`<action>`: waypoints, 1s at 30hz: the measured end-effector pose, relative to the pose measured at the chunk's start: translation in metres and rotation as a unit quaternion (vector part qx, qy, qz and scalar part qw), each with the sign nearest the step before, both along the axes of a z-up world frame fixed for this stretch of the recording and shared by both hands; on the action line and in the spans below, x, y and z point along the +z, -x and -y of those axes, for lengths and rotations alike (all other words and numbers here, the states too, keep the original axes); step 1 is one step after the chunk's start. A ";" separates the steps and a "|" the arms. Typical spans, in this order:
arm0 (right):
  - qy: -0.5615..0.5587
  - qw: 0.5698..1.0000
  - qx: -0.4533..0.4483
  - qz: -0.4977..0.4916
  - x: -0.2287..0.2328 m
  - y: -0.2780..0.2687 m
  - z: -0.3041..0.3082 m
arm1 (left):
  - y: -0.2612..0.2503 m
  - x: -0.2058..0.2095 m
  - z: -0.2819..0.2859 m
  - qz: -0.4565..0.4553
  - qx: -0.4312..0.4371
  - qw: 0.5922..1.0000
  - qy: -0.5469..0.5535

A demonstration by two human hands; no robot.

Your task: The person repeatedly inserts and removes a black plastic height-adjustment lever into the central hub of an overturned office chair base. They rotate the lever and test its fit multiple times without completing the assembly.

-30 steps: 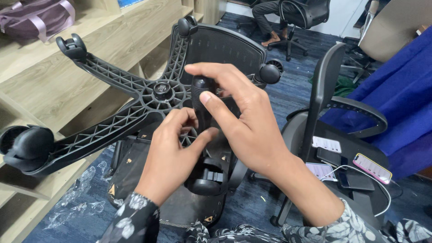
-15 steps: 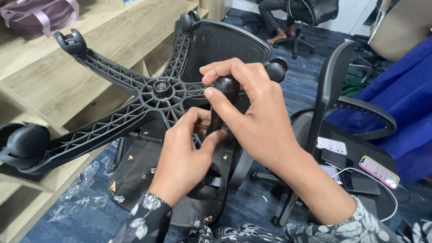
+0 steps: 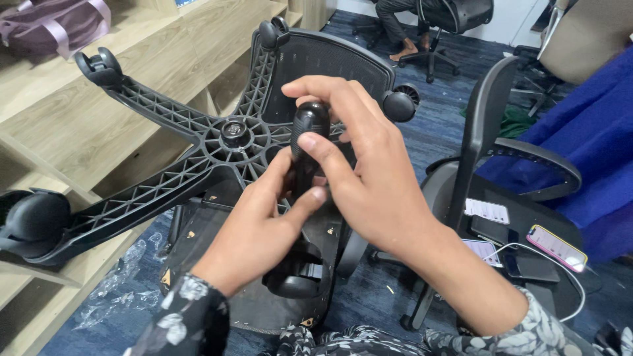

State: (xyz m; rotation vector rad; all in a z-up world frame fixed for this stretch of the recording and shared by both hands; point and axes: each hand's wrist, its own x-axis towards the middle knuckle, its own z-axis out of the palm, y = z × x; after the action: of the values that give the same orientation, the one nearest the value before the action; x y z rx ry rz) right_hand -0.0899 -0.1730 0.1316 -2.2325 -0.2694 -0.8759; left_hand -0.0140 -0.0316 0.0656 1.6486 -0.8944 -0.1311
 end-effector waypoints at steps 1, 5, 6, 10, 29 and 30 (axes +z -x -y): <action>-0.001 1.000 0.014 0.007 0.001 -0.002 0.000 | -0.003 0.001 -0.003 -0.054 -0.013 0.998 -0.018; -0.014 0.999 0.041 0.002 0.002 -0.005 0.001 | -0.010 0.006 -0.013 -0.072 -0.016 0.997 -0.030; 0.000 0.999 0.038 0.019 0.001 -0.005 0.001 | -0.011 0.006 -0.014 -0.070 0.014 0.996 -0.061; -0.012 0.998 -0.010 0.060 -0.003 -0.004 -0.003 | -0.008 0.005 -0.013 -0.045 0.059 0.996 -0.058; -0.136 0.973 0.181 -0.046 -0.006 -0.015 0.014 | -0.008 0.003 -0.021 -0.017 0.060 0.995 -0.080; -0.147 0.974 0.159 -0.057 -0.005 -0.014 0.011 | -0.006 0.004 -0.021 0.015 0.078 0.993 -0.084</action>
State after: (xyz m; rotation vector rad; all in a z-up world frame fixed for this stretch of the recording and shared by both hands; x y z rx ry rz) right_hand -0.0754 -0.1836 0.1261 -1.8889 -0.4031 -0.5711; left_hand -0.0078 -0.0109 0.0693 1.8749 -0.7900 -0.0756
